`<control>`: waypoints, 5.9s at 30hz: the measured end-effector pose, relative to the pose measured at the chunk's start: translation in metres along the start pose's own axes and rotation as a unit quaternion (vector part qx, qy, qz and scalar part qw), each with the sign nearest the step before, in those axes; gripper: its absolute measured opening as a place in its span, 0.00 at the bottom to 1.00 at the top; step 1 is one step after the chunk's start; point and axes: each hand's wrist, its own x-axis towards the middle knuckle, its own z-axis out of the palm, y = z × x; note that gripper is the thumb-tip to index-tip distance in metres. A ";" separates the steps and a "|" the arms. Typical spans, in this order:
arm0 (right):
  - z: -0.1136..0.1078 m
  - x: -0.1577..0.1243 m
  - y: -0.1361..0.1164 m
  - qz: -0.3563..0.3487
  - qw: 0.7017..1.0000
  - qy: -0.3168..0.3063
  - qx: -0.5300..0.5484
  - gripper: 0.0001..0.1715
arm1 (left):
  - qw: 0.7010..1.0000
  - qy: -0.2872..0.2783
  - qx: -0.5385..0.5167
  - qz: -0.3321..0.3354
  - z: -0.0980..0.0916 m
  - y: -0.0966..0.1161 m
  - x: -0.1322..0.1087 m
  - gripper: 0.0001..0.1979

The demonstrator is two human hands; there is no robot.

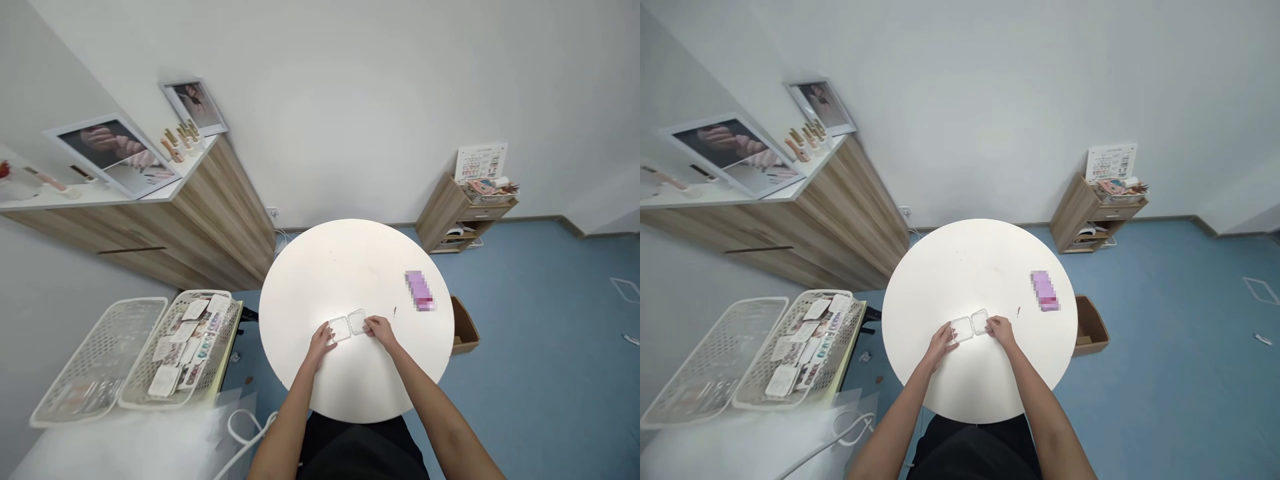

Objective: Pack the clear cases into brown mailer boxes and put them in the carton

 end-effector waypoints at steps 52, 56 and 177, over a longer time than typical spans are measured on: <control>0.486 -0.057 -0.126 -0.360 0.571 -0.361 -0.643 0.12 | 0.714 0.454 0.477 0.236 -0.269 -0.020 -0.138 0.34; 0.474 -0.060 -0.140 -0.404 0.607 -0.363 -0.580 0.04 | 0.719 0.458 0.464 0.242 -0.270 -0.017 -0.139 0.34; 0.407 -0.166 0.008 -0.632 0.437 -0.391 -0.508 0.25 | 0.701 0.528 0.475 0.061 -0.255 -0.175 -0.217 0.31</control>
